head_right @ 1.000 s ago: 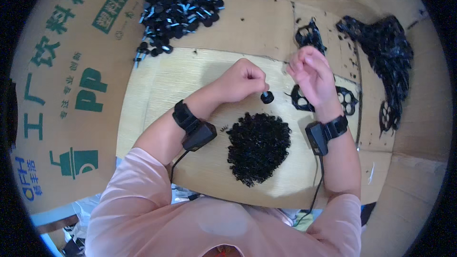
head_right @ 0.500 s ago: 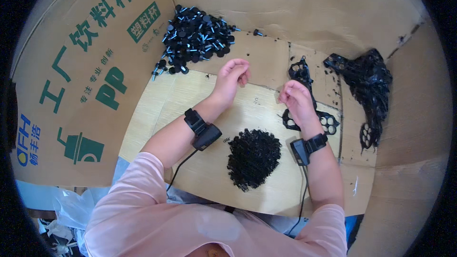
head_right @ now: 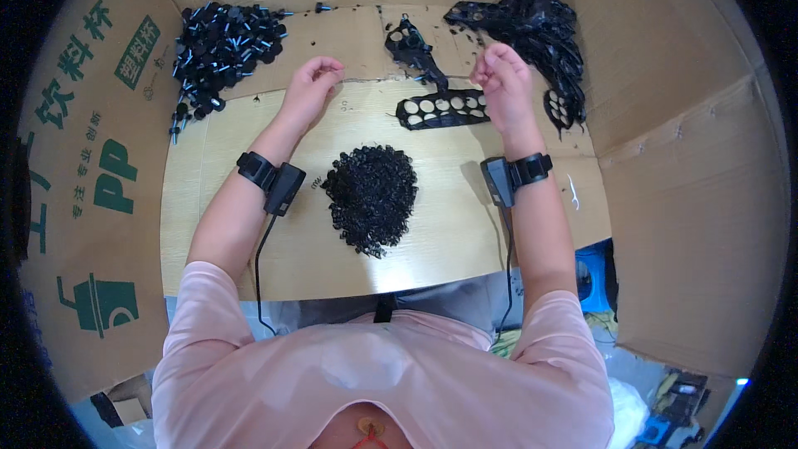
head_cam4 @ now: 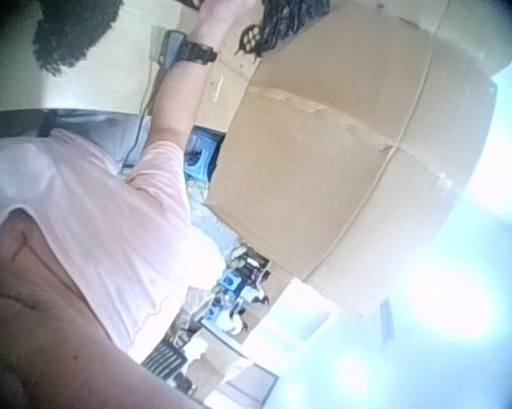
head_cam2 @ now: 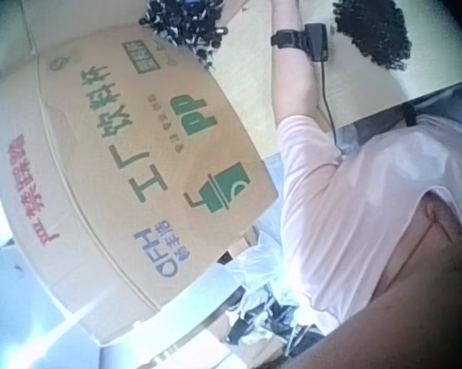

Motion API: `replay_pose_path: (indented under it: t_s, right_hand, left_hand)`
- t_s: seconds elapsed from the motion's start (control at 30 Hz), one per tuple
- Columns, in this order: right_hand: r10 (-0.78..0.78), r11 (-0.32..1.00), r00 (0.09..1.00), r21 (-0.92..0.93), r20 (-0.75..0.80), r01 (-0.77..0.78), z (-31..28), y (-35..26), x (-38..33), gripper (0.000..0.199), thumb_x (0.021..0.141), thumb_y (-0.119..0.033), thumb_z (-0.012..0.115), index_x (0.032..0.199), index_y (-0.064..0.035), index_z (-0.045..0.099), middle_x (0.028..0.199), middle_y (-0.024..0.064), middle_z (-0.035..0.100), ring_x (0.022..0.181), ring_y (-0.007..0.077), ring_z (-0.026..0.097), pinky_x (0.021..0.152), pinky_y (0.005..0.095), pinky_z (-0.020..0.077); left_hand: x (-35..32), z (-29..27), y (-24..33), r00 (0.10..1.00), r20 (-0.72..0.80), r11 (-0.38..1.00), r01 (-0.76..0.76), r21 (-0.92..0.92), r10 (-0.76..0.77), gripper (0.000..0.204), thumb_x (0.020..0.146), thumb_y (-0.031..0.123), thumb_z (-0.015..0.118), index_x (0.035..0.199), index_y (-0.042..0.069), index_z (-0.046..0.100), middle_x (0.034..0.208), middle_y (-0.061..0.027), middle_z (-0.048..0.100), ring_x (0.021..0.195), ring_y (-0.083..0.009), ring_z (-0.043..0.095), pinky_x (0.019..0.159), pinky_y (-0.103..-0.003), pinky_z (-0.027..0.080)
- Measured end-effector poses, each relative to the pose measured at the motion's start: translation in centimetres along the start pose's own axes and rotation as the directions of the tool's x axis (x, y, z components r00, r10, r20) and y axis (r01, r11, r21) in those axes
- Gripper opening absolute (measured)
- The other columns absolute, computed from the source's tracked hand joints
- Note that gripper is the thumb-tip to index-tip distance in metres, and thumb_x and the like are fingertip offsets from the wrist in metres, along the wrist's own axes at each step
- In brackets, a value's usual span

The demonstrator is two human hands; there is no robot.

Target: Picking up small black rings and assembling them onto a blue and silver sensor component, then placing the assembled parts into a plastic frame.

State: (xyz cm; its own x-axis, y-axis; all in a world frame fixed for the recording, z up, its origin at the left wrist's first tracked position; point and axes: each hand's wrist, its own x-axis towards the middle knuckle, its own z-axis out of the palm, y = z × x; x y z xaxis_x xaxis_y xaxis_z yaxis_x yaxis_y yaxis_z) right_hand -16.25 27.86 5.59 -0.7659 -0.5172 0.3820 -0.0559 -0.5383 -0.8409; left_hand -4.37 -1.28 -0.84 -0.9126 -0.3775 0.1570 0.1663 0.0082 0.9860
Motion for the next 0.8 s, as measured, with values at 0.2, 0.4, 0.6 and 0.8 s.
replay_pose_path:
  t_s: [0.2, 0.4, 0.6, 0.8]
  right_hand:
    - [0.104, 0.96, 0.968, -0.232, -0.229, -0.158, -4.2, 0.6, -4.0, 0.011, 0.089, -0.007, 0.06, 0.1, -0.0037, 0.06, 0.079, 0.0009, 0.06, 0.069, 0.0077, 0.054, 0.061, 0.0212, 0.0437]
    - [-0.225, 0.305, 0.973, -0.952, -0.055, 0.016, -5.6, 2.3, -5.0, 0.024, 0.082, -0.01, 0.064, 0.105, -0.0021, 0.063, 0.095, 0.0124, 0.064, 0.089, 0.0283, 0.061, 0.081, 0.0352, 0.0486]
    - [-0.053, 0.08, 0.999, -0.997, -0.001, 0.003, -5.3, 1.3, -4.7, 0.018, 0.079, -0.006, 0.062, 0.096, -0.0024, 0.067, 0.091, 0.018, 0.064, 0.092, 0.0357, 0.061, 0.083, 0.0399, 0.0484]
    - [0.052, 0.241, 0.984, -0.954, -0.169, -0.177, -3.8, -7.6, -6.2, 0.013, 0.079, -0.005, 0.064, 0.091, -0.0002, 0.066, 0.075, 0.013, 0.064, 0.069, 0.023, 0.062, 0.066, 0.0326, 0.0489]
  left_hand:
    - [-2.9, 3.6, 1.7, 0.957, 0.259, 0.959, -0.19, 0.208, 0.134, 0.012, 0.086, 0.011, 0.063, 0.096, 0.004, 0.065, 0.074, 0.0034, 0.055, 0.065, -0.0047, 0.046, 0.059, -0.022, 0.039]
    - [-5.8, 5.0, 2.0, 0.91, 0.396, 0.943, -0.016, 0.331, -0.124, 0.011, 0.087, 0.007, 0.063, 0.098, 0.004, 0.064, 0.085, 0.0025, 0.059, 0.075, -0.0049, 0.049, 0.069, -0.02, 0.041]
    - [-4.7, 4.4, 0.6, 0.948, 0.316, 0.993, 0.005, 0.114, -0.041, 0.013, 0.087, 0.006, 0.063, 0.099, 0.001, 0.063, 0.079, 0.0024, 0.056, 0.069, -0.0051, 0.048, 0.061, -0.02, 0.041]
    - [-4.8, 4.5, 0.7, 0.953, 0.3, 0.997, 0.024, 0.073, -0.045, 0.011, 0.087, 0.005, 0.062, 0.097, 0.0, 0.063, 0.078, 0.003, 0.056, 0.069, -0.0044, 0.047, 0.062, -0.018, 0.041]
